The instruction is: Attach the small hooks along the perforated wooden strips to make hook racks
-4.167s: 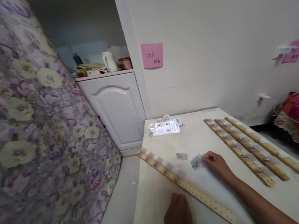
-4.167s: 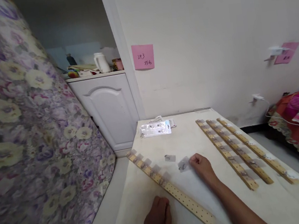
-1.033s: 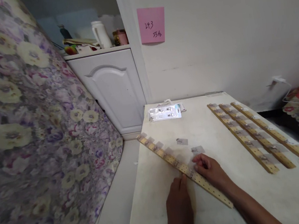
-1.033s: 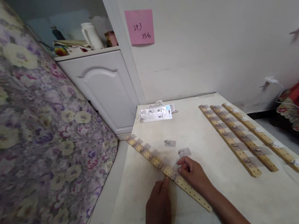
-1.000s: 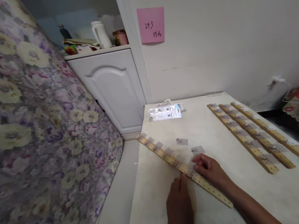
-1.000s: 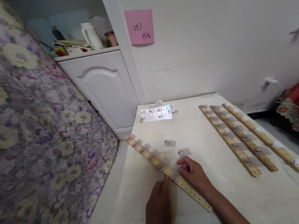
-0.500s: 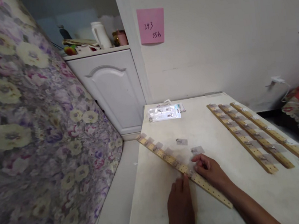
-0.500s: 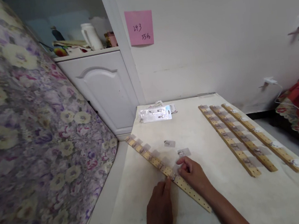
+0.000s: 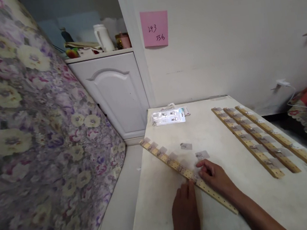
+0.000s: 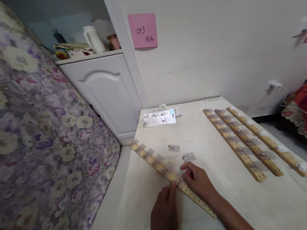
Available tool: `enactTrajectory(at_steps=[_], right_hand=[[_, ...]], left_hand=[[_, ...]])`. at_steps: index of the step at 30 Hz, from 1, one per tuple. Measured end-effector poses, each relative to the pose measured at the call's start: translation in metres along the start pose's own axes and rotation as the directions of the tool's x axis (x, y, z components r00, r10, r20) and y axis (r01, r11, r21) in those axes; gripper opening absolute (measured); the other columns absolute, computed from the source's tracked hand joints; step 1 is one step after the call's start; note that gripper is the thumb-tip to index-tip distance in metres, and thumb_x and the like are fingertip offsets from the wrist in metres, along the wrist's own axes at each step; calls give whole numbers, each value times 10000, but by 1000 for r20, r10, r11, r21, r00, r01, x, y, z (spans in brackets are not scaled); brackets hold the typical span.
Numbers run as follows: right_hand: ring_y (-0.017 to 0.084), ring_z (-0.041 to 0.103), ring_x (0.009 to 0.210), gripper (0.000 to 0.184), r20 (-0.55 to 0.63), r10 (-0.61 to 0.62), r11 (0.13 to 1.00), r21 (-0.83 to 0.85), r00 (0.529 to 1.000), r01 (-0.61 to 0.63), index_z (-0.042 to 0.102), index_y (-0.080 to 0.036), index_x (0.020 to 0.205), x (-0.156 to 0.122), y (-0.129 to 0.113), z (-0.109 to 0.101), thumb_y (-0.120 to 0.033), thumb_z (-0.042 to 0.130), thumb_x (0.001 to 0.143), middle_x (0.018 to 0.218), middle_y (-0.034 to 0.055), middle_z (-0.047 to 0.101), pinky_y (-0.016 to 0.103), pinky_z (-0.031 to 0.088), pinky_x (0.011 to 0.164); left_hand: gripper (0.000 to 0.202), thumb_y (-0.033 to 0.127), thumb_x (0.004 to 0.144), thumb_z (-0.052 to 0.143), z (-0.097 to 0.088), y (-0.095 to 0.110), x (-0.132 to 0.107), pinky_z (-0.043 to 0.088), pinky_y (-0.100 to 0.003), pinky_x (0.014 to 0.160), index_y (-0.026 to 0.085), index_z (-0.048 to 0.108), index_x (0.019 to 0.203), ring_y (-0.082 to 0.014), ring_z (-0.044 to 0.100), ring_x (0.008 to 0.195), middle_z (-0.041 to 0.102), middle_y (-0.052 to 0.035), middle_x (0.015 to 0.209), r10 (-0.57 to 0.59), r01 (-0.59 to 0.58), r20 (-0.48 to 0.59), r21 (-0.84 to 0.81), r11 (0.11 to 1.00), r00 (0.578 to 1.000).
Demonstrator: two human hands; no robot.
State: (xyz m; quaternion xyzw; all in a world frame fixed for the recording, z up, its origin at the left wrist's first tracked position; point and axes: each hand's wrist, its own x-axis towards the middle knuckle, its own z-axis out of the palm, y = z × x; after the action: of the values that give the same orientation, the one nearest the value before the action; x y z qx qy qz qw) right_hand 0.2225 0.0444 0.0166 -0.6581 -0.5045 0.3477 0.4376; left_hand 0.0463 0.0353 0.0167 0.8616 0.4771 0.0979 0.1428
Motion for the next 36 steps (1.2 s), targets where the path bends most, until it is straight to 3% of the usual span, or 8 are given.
enactTrajectory(at_steps=[19, 26, 36], right_hand=[[130, 483, 588, 194, 19, -7, 1000, -2, 1000, 7, 593, -195, 930, 3, 8, 0, -250, 528, 755, 625, -47, 502, 236, 379, 562], [127, 483, 588, 188, 24, 18, 999, 27, 1000, -18, 588, -198, 913, 4, 7, 2, -274, 586, 741, 625, -48, 507, 231, 374, 553], [118, 465, 558, 177, 43, 52, 997, 52, 998, -54, 587, -203, 882, 10, 11, 4, -279, 600, 722, 605, -55, 499, 227, 353, 529]], left_hand=[[560, 2, 829, 336, 3, -1, 1, 472, -347, 878, 170, 403, 1359, -224, 539, 1030, 589, -99, 1181, 23, -25, 16, 87, 996, 1000], [543, 3, 830, 353, 5, -2, 2, 482, -354, 864, 167, 418, 1343, -232, 550, 1041, 590, -116, 1184, 37, -35, -18, 73, 997, 999], [521, -11, 818, 361, 12, -4, 1, 520, -330, 800, 152, 431, 1308, -211, 571, 959, 609, -103, 1120, 125, -100, -114, 209, 973, 986]])
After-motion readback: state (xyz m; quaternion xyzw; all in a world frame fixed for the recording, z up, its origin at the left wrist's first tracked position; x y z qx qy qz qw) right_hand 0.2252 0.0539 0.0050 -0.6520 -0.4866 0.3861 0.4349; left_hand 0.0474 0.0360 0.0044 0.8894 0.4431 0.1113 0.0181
